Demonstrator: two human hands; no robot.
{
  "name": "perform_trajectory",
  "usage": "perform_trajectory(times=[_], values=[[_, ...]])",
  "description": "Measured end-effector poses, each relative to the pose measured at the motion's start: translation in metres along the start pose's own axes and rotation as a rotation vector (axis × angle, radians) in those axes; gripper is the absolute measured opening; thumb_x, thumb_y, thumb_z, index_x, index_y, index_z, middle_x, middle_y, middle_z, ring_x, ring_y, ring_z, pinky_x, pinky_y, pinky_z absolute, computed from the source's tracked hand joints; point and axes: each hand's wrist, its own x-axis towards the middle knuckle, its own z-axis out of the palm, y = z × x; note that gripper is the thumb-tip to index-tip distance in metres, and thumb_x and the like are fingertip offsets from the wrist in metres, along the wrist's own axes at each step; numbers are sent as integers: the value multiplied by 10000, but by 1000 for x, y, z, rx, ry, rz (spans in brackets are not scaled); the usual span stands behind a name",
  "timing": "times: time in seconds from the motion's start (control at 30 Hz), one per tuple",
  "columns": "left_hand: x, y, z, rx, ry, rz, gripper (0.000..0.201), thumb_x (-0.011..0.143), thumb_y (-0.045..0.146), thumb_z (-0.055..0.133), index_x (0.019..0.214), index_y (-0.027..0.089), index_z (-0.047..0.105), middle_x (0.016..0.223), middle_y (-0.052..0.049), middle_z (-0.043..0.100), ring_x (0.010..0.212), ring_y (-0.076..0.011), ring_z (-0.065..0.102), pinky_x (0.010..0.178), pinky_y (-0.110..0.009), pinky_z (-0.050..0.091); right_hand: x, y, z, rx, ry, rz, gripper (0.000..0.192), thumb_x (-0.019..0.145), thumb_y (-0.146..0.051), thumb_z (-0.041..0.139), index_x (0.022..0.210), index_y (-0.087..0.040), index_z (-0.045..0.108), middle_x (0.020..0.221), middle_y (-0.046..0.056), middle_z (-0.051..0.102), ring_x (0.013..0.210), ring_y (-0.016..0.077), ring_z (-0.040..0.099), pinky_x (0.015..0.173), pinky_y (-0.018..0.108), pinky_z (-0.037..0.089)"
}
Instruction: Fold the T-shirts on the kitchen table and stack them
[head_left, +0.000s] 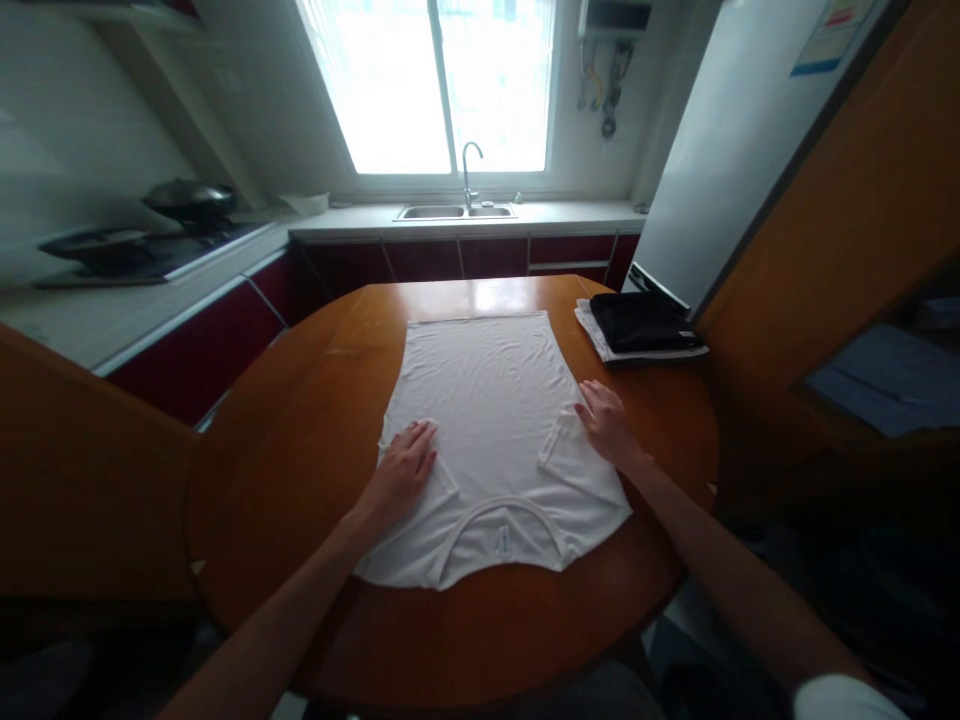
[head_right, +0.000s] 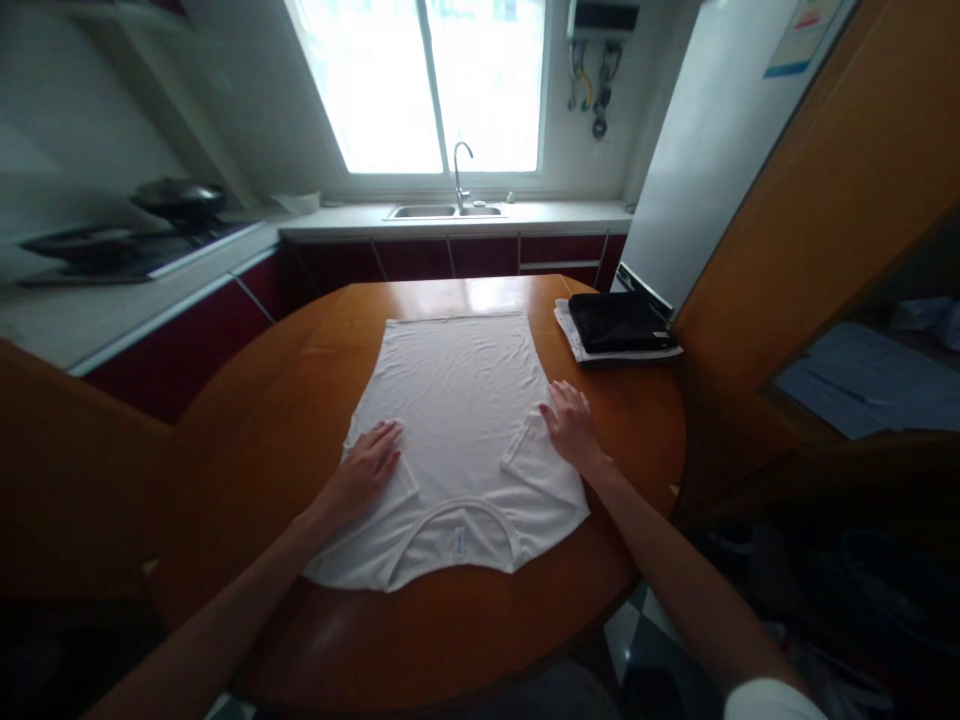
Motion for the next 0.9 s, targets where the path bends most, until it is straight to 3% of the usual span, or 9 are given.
perform_trajectory(times=[0.07, 0.17, 0.27, 0.37, 0.47, 0.53, 0.63, 0.7, 0.9], values=[[1, 0, 0, -11, 8, 2, 474, 1022, 373, 358, 1412, 166, 529, 1499, -135, 505, 1447, -274, 392, 1214, -530, 304, 10, 1, -5, 19, 9, 25, 382, 1007, -373, 433, 1231, -190, 682, 1298, 149, 636, 1219, 281, 535, 1048, 435, 394], [1, 2, -2, -34, 16, -7, 466, 1031, 384, 352, 1387, 162, 555, 1484, -133, 517, 1437, -268, 405, 1211, -516, 320, 26, 0, -8, -16, -174, 60, 272, 944, -431, 589, 932, -206, 741, 1056, 112, 700, 1037, 264, 592, 920, 395, 424], [1, 5, -5, -71, 23, -32, 479, 1050, 424, 322, 1363, 165, 576, 1471, -127, 529, 1426, -256, 421, 1213, -498, 326, 37, 3, -6, 14, -336, 83, 228, 892, -416, 678, 856, -194, 717, 944, 78, 714, 925, 234, 616, 832, 348, 411], [-1, 9, -8, -84, 17, -38, 494, 1062, 442, 291, 1350, 169, 584, 1475, -119, 526, 1426, -245, 421, 1219, -486, 319, 43, 12, -3, 173, -401, 8, 171, 903, -335, 643, 847, -184, 701, 855, 39, 709, 824, 189, 618, 765, 297, 403], [-3, 11, -9, -62, 1, -32, 497, 1063, 441, 289, 1339, 158, 588, 1483, -127, 515, 1435, -251, 405, 1219, -481, 316, 42, 18, 1, 295, -347, -65, 191, 912, -333, 603, 859, -172, 692, 863, 39, 702, 811, 182, 611, 753, 285, 416], [-3, 13, -9, -32, -5, -30, 471, 1056, 432, 318, 1337, 165, 585, 1486, -130, 509, 1437, -262, 400, 1216, -496, 316, 37, 15, 3, 225, -246, -60, 181, 905, -336, 614, 904, -177, 700, 945, 66, 704, 899, 218, 613, 809, 322, 419], [-3, 17, -9, 5, 13, -21, 416, 1042, 382, 355, 1347, 194, 566, 1489, -117, 503, 1443, -266, 390, 1216, -517, 310, 21, -2, -2, 59, -41, -58, 227, 923, -339, 611, 1083, -198, 688, 1152, 118, 669, 1090, 287, 571, 911, 399, 396], [-2, 20, -11, 10, 41, -8, 402, 1037, 333, 349, 1357, 198, 551, 1484, -110, 504, 1446, -257, 385, 1219, -511, 310, 4, -18, -9, 32, 33, -111, 220, 956, -330, 570, 1108, -203, 666, 1179, 123, 648, 1114, 284, 556, 945, 406, 390], [-2, 19, -11, -13, 66, 28, 384, 1020, 297, 370, 1339, 205, 562, 1431, -108, 538, 1401, -250, 439, 1194, -496, 364, -51, -54, -18, 43, -196, -332, 106, 948, -282, 590, 878, -218, 638, 978, 66, 653, 966, 238, 580, 863, 338, 436]])
